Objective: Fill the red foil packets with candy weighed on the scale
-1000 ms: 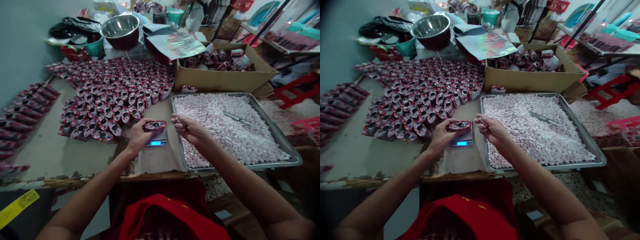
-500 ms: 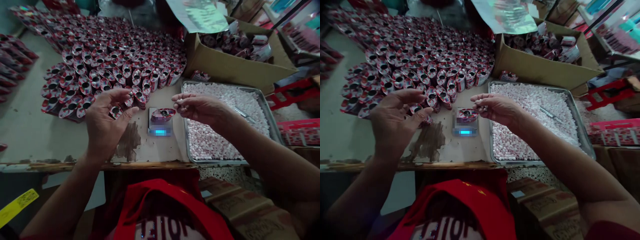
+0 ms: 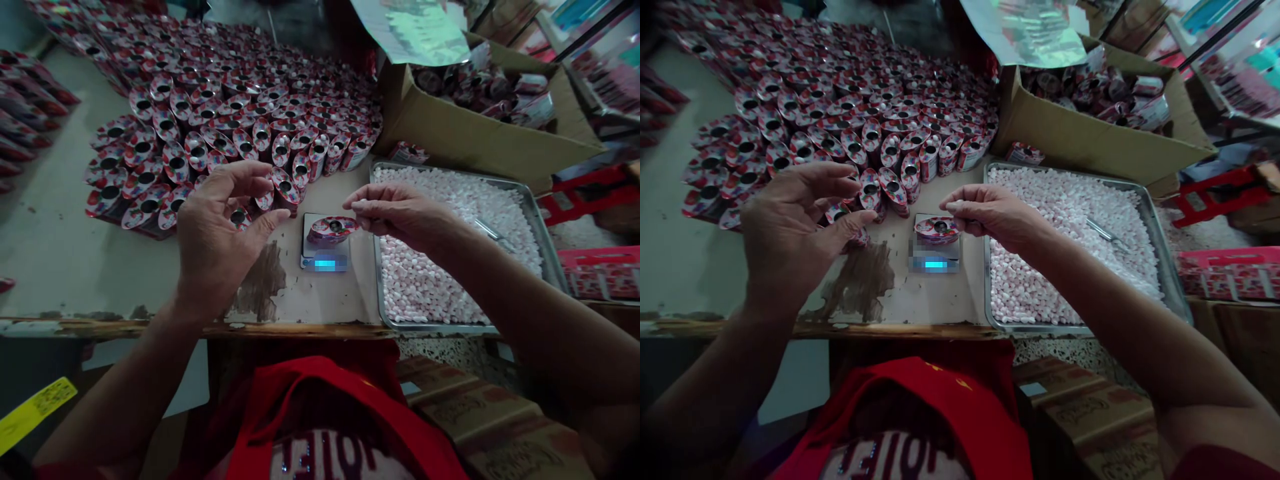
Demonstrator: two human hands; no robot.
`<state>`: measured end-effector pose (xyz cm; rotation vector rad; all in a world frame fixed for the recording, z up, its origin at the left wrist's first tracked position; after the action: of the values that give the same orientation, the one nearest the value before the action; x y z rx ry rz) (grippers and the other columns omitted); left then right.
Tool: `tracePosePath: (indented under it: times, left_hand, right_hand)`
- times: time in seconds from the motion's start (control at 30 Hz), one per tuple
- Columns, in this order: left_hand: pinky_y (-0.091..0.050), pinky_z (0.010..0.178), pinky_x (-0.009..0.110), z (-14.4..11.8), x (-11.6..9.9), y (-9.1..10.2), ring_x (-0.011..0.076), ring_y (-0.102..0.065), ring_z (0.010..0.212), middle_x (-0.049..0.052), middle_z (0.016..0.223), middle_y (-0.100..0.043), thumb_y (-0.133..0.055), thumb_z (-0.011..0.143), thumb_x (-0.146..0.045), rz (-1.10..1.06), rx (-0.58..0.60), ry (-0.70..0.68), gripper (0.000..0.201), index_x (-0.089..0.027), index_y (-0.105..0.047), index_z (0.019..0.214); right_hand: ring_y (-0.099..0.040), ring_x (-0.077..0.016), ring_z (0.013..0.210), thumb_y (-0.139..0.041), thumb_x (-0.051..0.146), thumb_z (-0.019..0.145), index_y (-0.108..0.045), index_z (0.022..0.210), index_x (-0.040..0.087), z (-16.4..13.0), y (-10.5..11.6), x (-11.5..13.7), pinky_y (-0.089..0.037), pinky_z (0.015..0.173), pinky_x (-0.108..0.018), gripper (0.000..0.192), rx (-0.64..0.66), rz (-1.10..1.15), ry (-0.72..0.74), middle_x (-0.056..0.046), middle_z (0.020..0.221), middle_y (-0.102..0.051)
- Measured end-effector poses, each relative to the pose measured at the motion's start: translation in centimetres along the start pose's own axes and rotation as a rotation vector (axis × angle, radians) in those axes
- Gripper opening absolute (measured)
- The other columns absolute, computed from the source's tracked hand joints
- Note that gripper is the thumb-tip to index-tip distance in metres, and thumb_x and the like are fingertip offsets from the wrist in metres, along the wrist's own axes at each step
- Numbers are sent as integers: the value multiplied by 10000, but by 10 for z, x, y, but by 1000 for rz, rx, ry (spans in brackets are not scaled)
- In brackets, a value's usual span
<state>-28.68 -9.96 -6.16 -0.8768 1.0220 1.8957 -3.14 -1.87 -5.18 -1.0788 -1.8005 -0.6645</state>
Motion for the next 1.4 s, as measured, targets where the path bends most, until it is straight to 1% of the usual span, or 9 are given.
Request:
tracePosePath:
  times: [0.43, 0.67, 0.77, 0.87, 0.93, 1.07, 1.13, 1.23, 1.4]
  left_hand:
    - [-630, 1022, 391, -1, -4, -11, 207, -745, 1089, 16, 1237, -760, -884, 823, -170, 53, 75, 15, 482, -277, -726, 1266]
    - [-631, 1041, 409, -2, -1, -11, 222, -751, 1100, 25, 1268, -771, -914, 779, -149, 109, 113, 13, 548, -281, -718, 1273]
    - [-620, 1066, 410, -3, 2, -12, 229, -745, 1119, 25, 1266, -768, -916, 767, -150, 125, 135, 41, 574, -278, -708, 1287]
    - [-614, 1066, 400, -2, 5, -13, 228, -742, 1120, 26, 1251, -762, -911, 772, -140, 112, 150, 50, 578, -275, -707, 1296]
    - [-615, 1051, 395, -2, 6, -14, 228, -741, 1115, 29, 1253, -761, -907, 773, -146, 105, 154, 45, 568, -267, -710, 1293]
    - [-603, 1060, 401, -2, 10, -15, 229, -736, 1133, 46, 1296, -755, -877, 802, -167, 101, 147, 44, 531, -256, -715, 1300]
    - [-591, 1072, 411, -4, 14, -15, 240, -727, 1173, 60, 1308, -748, -866, 806, -154, 92, 146, 51, 548, -251, -713, 1323]
    - [-586, 1083, 426, -6, 19, -14, 254, -713, 1202, 71, 1330, -735, -868, 787, -142, 89, 163, 64, 584, -246, -707, 1339]
    - [-584, 1092, 437, -7, 21, -13, 253, -715, 1164, 63, 1317, -739, -888, 756, -155, 107, 199, 73, 618, -253, -699, 1336]
  right_hand:
    - [-462, -83, 548, -828, 220, 943, -764, 866, 163, 1, -1, 2, -274, 461, -202, 116, 33, -36, 70, -10, 644, -611]
    - [-468, -80, 541, -828, 146, 905, -803, 946, 134, 12, -10, -7, -309, 479, -198, 49, 92, -123, 56, 5, 630, -617]
    - [-499, -98, 551, -867, 113, 865, -788, 1041, 162, 17, -6, -11, -334, 487, -190, 198, 31, -133, 62, 26, 605, -611]
    - [-497, -96, 564, -868, 160, 898, -734, 913, 182, 16, 2, -12, -349, 493, -180, 137, -43, -80, 57, 7, 640, -628]
    - [-496, -89, 564, -864, 186, 915, -684, 825, 178, 14, 6, -12, -362, 492, -182, 202, -60, -3, 7, -21, 682, -647]
    - [-563, -109, 604, -824, 62, 878, -725, 882, 148, 10, 6, -11, -421, 517, -199, 132, -50, 89, -87, -89, 777, -714]
    - [-514, -99, 567, -794, 89, 906, -757, 880, 146, 10, 1, -8, -378, 492, -203, 73, 8, 1, -44, -89, 758, -721]
    - [-442, -92, 526, -749, 188, 969, -784, 821, 160, 12, -8, -5, -297, 477, -215, 155, 58, -263, 105, -44, 651, -683]
    - [-523, -113, 544, -791, 136, 916, -803, 900, 177, 14, -12, -11, -348, 538, -234, 45, 0, -541, 245, 22, 575, -629]
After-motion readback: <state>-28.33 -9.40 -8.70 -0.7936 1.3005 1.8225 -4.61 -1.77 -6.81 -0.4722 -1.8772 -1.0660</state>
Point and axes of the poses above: each hand's wrist, its own z-axis towards the middle knuckle, its own y-axis out of the back of the hand, x = y × z, the point moved 3 cm from there along z, towards the middle knuckle
